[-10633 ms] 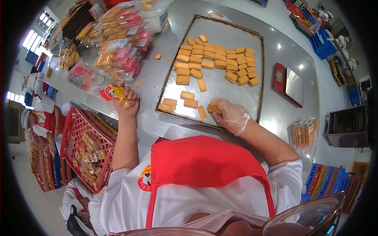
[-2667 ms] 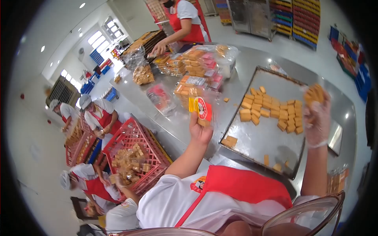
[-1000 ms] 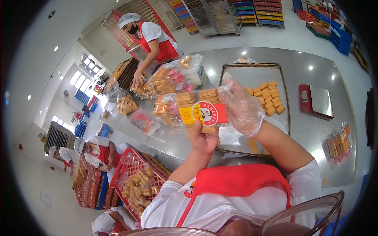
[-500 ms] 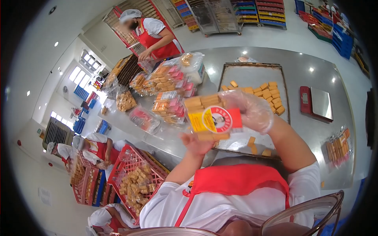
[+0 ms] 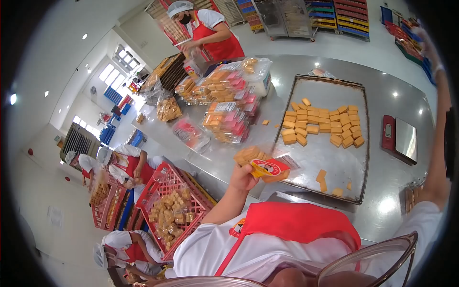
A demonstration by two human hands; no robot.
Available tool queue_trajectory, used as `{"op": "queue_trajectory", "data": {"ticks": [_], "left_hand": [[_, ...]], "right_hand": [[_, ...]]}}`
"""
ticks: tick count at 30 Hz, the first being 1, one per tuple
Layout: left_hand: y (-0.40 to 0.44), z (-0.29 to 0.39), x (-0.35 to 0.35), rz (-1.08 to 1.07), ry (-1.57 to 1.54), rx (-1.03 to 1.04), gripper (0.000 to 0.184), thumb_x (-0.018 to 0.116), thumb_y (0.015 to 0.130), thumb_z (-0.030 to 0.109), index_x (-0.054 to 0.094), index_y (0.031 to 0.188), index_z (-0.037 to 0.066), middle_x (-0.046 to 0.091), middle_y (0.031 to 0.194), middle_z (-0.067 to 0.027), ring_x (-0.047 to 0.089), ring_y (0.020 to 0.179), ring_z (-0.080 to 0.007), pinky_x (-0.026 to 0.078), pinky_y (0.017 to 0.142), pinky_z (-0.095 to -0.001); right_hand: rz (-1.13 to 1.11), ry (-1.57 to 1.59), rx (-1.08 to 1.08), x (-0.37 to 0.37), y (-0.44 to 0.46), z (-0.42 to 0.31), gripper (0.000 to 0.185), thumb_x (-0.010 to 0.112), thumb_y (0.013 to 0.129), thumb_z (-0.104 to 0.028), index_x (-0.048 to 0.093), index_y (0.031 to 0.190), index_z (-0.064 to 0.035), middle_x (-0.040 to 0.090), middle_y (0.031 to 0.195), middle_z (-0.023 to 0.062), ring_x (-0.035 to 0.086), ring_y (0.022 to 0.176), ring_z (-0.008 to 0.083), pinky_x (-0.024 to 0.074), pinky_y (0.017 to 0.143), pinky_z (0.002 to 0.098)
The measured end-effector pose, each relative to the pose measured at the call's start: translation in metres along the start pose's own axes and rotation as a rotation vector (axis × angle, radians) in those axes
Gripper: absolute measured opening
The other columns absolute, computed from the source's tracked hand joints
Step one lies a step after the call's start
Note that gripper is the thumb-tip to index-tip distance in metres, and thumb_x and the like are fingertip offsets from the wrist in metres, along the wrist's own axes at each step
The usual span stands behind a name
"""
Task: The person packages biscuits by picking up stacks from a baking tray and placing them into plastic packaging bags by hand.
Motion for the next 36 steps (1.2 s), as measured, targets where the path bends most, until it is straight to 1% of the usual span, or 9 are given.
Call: {"op": "queue_trajectory", "data": {"ticks": [4,10,15,19,22,25,26,28,36], "left_hand": [[0.001,0.009,0.005,-0.063,-0.041,0.062,0.059,0.067,0.071,0.012,0.035,0.121,0.008,0.052,0.108,-0.0113,0.052,0.101,-0.0242,0.043,0.086,-0.0405],[0.001,0.031,0.003,0.088,0.242,0.258,0.058,0.065,0.073,0.017,0.029,0.118,0.017,0.052,0.103,-0.0093,0.054,0.095,-0.0262,0.047,0.079,-0.039],[-0.002,0.046,0.004,0.046,0.366,0.324,0.05,0.065,0.073,0.01,0.031,0.109,0.015,0.051,0.103,-0.0106,0.053,0.096,-0.0242,0.046,0.08,-0.0362],[-0.007,0.036,0.002,0.049,0.446,0.271,0.045,0.065,0.073,0.013,0.035,0.106,0.016,0.05,0.103,-0.0108,0.051,0.098,-0.0244,0.045,0.081,-0.0374],[-0.003,0.017,0.014,0.051,0.257,0.238,0.04,0.064,0.073,0.009,0.039,0.104,0.015,0.05,0.103,-0.0108,0.05,0.099,-0.024,0.044,0.082,-0.0375],[0.003,-0.005,0.026,0.013,0.267,0.254,0.037,0.063,0.073,0.005,0.043,0.102,0.014,0.05,0.102,-0.0104,0.05,0.097,-0.0232,0.043,0.082,-0.0371],[0.006,-0.01,0.03,-0.007,0.309,0.267,0.036,0.062,0.073,0.003,0.044,0.102,0.013,0.05,0.102,-0.0102,0.05,0.096,-0.0229,0.043,0.081,-0.0369],[0.011,-0.014,0.036,0.013,0.318,0.258,0.036,0.063,0.072,0.003,0.044,0.101,0.013,0.05,0.102,-0.0102,0.05,0.095,-0.0222,0.043,0.081,-0.0358],[0.007,-0.017,0.058,-0.225,0.845,0.164,0.033,0.066,0.071,0.003,0.05,0.1,0.005,0.052,0.097,-0.0096,0.051,0.09,-0.0187,0.04,0.077,-0.0285]], "right_hand": [[0.033,-1.001,0.173,-0.121,0.064,0.081,0.031,0.055,0.077,-0.029,0.053,0.105,-0.015,0.055,0.105,0.0082,0.055,0.093,0.0218,0.0444,0.079,0.0344],[-0.455,-1.809,0.402,-0.144,0.052,0.092,0.037,0.052,0.078,-0.038,0.051,0.11,-0.0183,0.054,0.112,0.0126,0.056,0.097,0.0264,0.0441,0.081,0.0394],[-0.156,-1.408,0.343,-0.131,0.051,0.098,0.039,0.051,0.08,-0.036,0.05,0.112,-0.0155,0.053,0.1,0.0073,0.052,0.086,0.0188,0.0416,0.072,0.0328],[-0.062,-0.678,0.193,-0.056,0.033,0.099,0.039,0.052,0.081,-0.033,0.049,0.114,-0.0126,0.052,0.09,0.002,0.047,0.074,0.011,0.0391,0.063,0.0254],[-0.267,0.0,0.056,0.052,-0.031,0.032,0.04,0.054,0.081,-0.03,0.049,0.116,-0.0104,0.051,0.082,-0.0019,0.044,0.065,0.0051,0.0372,0.056,0.0199],[-0.633,0.918,0.296,0.14,-0.152,-0.073,0.026,0.063,0.072,-0.026,0.057,0.091,-0.0087,0.056,0.095,0.0013,0.054,0.078,0.012,0.0433,0.067,0.0279],[-0.624,0.605,-0.112,0.139,-0.17,-0.113,0.028,0.068,0.065,-0.024,0.059,0.088,-0.0108,0.055,0.097,0.0045,0.055,0.079,0.017,0.0446,0.066,0.0303],[-0.519,0.493,-0.46,0.138,-0.204,-0.17,0.029,0.07,0.063,-0.023,0.06,0.088,-0.0115,0.054,0.095,0.0075,0.055,0.077,0.0216,0.0451,0.066,0.0315],[-0.497,0.429,-0.427,0.157,-0.236,-0.187,0.025,0.067,0.068,-0.021,0.064,0.092,-0.0153,0.053,0.097,0.0095,0.056,0.079,0.0233,0.0467,0.065,0.0316]]}}
Point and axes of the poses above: each hand's wrist, its own y-axis towards the middle knuckle, its own x-axis out of the palm, z = x × y, the point moved 9 cm from there along y, towards the middle knuckle
